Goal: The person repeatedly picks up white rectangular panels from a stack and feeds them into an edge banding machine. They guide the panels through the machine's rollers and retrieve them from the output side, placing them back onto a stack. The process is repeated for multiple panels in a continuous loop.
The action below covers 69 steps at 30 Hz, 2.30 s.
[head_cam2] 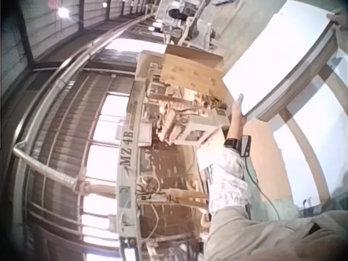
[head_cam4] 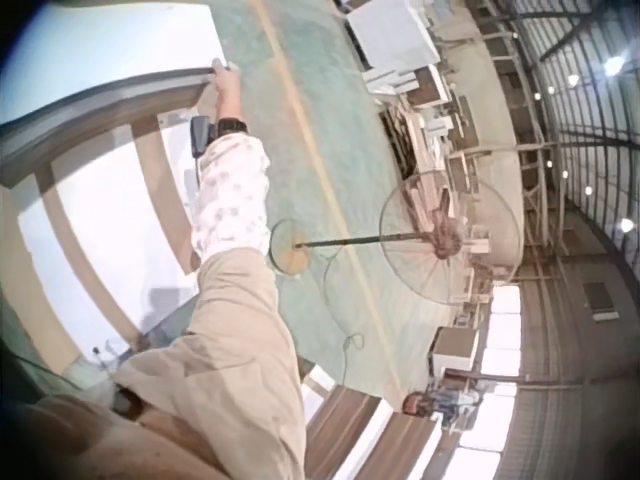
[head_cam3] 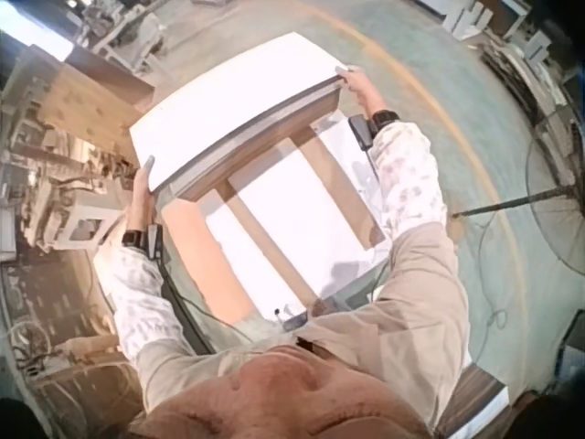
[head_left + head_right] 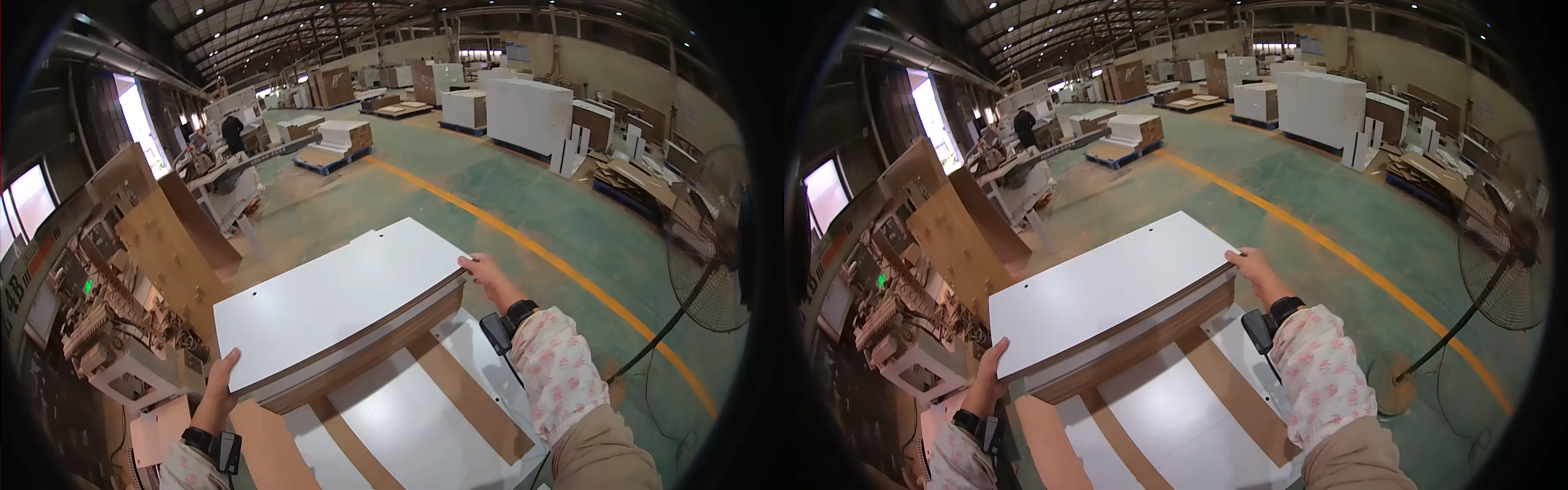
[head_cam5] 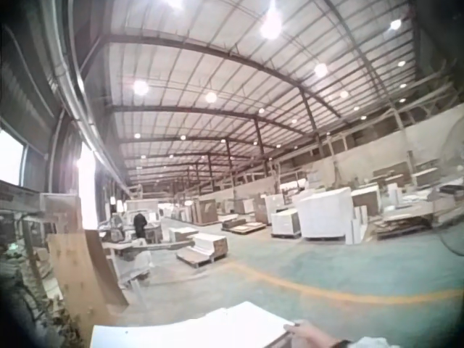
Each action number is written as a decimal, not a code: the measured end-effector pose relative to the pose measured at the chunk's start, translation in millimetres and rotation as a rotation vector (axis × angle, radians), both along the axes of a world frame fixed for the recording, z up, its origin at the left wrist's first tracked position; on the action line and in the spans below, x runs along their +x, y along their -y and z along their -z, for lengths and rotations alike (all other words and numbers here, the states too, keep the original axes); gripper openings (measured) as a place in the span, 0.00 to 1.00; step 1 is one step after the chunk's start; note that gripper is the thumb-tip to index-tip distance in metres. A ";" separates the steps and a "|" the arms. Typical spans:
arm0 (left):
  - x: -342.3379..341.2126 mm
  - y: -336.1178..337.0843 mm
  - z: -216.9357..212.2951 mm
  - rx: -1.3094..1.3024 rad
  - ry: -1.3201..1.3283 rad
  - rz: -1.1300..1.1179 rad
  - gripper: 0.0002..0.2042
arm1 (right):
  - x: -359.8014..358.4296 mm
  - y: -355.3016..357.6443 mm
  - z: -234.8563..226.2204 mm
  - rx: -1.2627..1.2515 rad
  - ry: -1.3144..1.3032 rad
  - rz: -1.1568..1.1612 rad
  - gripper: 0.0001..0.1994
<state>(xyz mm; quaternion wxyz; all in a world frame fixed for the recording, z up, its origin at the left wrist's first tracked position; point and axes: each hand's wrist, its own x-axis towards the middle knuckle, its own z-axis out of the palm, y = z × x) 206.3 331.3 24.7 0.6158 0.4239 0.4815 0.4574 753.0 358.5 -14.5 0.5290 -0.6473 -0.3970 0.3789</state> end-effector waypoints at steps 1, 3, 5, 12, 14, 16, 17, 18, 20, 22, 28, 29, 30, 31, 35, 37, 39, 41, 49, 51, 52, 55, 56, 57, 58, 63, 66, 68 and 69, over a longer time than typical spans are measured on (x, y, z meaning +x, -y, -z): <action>1.6 -4.2 6.6 -0.018 -0.002 0.003 0.23 | 3.7 -2.9 2.6 -0.012 0.008 -0.012 0.17; 0.1 -9.3 15.5 -0.023 -0.037 0.006 0.24 | 2.3 -5.7 11.4 -0.031 0.007 -0.017 0.18; -4.8 -10.9 25.3 -0.025 -0.094 0.027 0.25 | -3.4 -4.9 23.3 -0.062 -0.001 -0.004 0.18; -52.2 -42.4 35.2 0.326 -1.581 0.046 0.25 | -23.7 -3.0 40.4 0.076 -0.098 0.108 0.19; -71.3 -45.3 45.7 0.106 -1.065 -0.159 0.27 | -23.8 -5.9 46.3 0.104 -0.061 0.138 0.19; -79.4 -59.4 59.4 -0.072 -0.643 -0.249 0.30 | -24.0 -12.0 64.5 0.242 -0.059 0.211 0.18; -90.0 -72.2 76.5 0.004 -0.510 -0.283 0.31 | -27.6 -17.1 70.5 0.320 -0.055 0.237 0.18; -96.9 -86.3 95.2 0.079 -0.382 -0.317 0.32 | -31.1 -22.0 77.5 0.402 -0.049 0.275 0.19; -102.7 -108.1 118.3 0.175 -0.172 -0.322 0.36 | -36.1 -30.8 91.8 0.563 -0.033 0.359 0.19; -80.3 -124.6 125.1 0.300 -0.030 -0.346 0.35 | -41.2 -36.8 102.9 0.610 0.044 0.500 0.21; -69.3 -155.0 130.1 0.471 0.117 0.009 0.34 | -64.7 -39.3 111.4 0.644 0.247 0.678 0.24; -67.9 -146.8 124.5 0.489 0.103 0.020 0.34 | -68.4 -43.5 111.7 0.632 0.230 0.667 0.24; -55.6 -146.3 126.4 0.515 0.022 -0.048 0.32 | -66.5 -42.6 114.4 0.658 0.268 0.678 0.25; -53.0 -150.6 134.7 0.500 0.077 -0.014 0.31 | -65.5 -40.5 118.2 0.657 0.287 0.692 0.25; -40.3 -132.3 123.2 0.528 0.216 -0.010 0.26 | -69.3 -43.9 115.7 0.679 0.317 0.688 0.26; -38.8 -127.0 122.6 0.557 0.229 -0.031 0.25 | -73.6 -44.9 115.4 0.674 0.325 0.684 0.26; -41.7 -132.0 130.1 0.582 0.223 -0.020 0.25 | -70.3 -42.8 116.3 0.666 0.333 0.702 0.26; -41.6 -136.2 138.5 0.637 0.158 -0.112 0.25 | -65.2 -43.9 120.4 0.681 0.350 0.710 0.26; -47.3 -94.0 150.5 0.471 0.272 -0.143 0.34 | -33.7 -49.7 144.1 0.671 0.380 0.805 0.30; -34.8 -29.8 155.8 0.551 0.146 -0.185 0.40 | -37.4 -47.7 141.2 0.681 0.217 0.671 0.30; -19.5 4.8 147.7 0.621 0.012 -0.193 0.40 | -51.6 -47.5 131.0 0.711 0.123 0.604 0.30; -25.1 47.1 212.1 0.699 0.050 -0.276 0.39 | -59.5 -46.2 121.5 0.699 0.146 0.561 0.30; -27.9 45.6 229.8 0.691 0.090 -0.368 0.38 | -58.4 -44.1 121.8 0.680 0.104 0.571 0.31; -14.7 44.9 221.8 0.657 0.042 -0.466 0.37 | -59.3 -44.9 121.0 0.657 0.097 0.585 0.32; 2.6 44.5 210.4 0.621 -0.005 -0.562 0.36 | -61.0 -45.8 120.5 0.633 0.090 0.600 0.33; 27.6 49.9 176.2 0.494 -0.012 -0.677 0.33 | -62.6 -43.2 119.0 0.637 0.088 0.548 0.34; 24.5 45.6 182.7 0.530 -0.033 -0.648 0.32 | -53.4 -40.3 122.2 0.624 0.118 0.510 0.35; 20.9 47.6 188.2 0.480 -0.033 -0.615 0.30 | -52.8 -41.1 126.1 0.611 0.119 0.577 0.32; 17.5 50.8 190.3 0.442 -0.033 -0.658 0.29 | -50.4 -44.0 129.0 0.605 0.122 0.609 0.31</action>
